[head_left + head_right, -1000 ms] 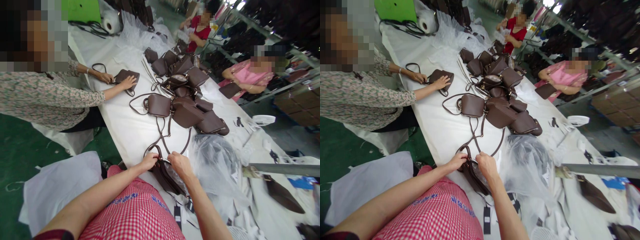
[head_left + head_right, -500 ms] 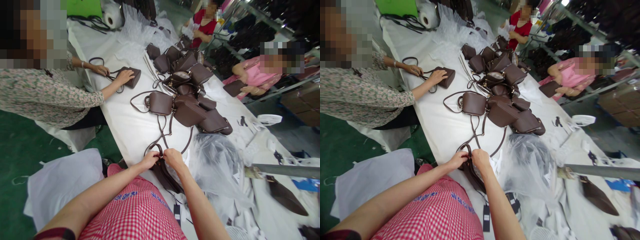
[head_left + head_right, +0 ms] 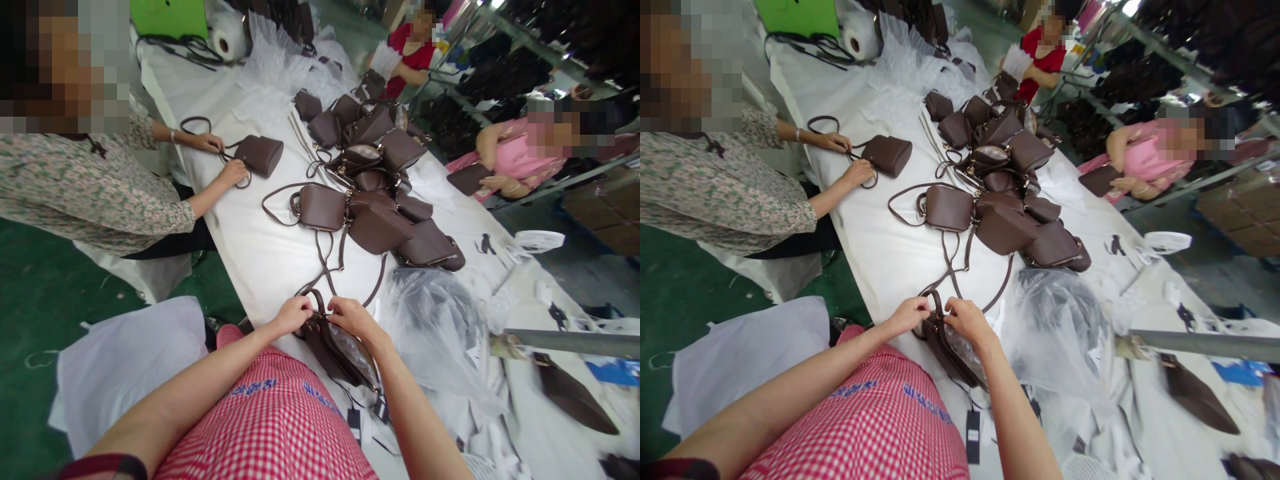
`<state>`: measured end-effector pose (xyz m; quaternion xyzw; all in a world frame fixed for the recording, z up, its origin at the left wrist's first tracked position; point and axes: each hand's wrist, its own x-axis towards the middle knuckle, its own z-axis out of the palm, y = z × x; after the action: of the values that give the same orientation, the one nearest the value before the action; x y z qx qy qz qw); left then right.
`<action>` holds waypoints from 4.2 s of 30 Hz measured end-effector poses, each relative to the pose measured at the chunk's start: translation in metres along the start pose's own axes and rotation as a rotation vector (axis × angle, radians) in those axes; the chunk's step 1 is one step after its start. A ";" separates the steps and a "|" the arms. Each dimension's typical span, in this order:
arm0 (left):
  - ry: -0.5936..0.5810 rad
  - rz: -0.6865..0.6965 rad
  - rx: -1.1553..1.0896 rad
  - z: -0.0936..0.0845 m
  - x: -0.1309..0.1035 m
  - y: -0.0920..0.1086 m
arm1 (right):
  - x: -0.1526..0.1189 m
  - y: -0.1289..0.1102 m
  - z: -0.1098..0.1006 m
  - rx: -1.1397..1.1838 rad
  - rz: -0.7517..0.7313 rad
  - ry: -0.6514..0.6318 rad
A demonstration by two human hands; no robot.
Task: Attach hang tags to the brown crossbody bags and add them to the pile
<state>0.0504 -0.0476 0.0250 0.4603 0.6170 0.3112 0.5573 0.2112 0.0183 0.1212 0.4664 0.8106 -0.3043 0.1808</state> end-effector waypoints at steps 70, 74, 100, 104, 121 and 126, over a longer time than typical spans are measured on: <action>-0.129 -0.286 -1.387 -0.006 -0.004 -0.022 | 0.010 -0.024 0.017 0.593 -0.036 0.084; -0.096 -0.232 -1.314 -0.009 -0.006 -0.026 | 0.020 -0.047 0.005 -0.018 0.023 0.014; 0.066 -0.226 0.048 -0.140 -0.033 -0.073 | -0.040 0.014 0.058 0.039 0.036 0.201; 0.087 -0.083 0.167 -0.112 -0.007 -0.054 | -0.042 0.014 0.061 0.076 -0.034 0.225; -0.044 -0.047 0.593 -0.090 0.069 0.027 | -0.055 0.001 0.050 0.132 0.147 0.280; -0.307 -0.383 0.296 -0.056 0.050 0.005 | -0.058 0.000 0.058 0.166 0.118 0.326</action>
<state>-0.0011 0.0076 0.0193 0.4536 0.6397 0.0334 0.6196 0.2409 -0.0576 0.1109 0.5696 0.7725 -0.2794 0.0258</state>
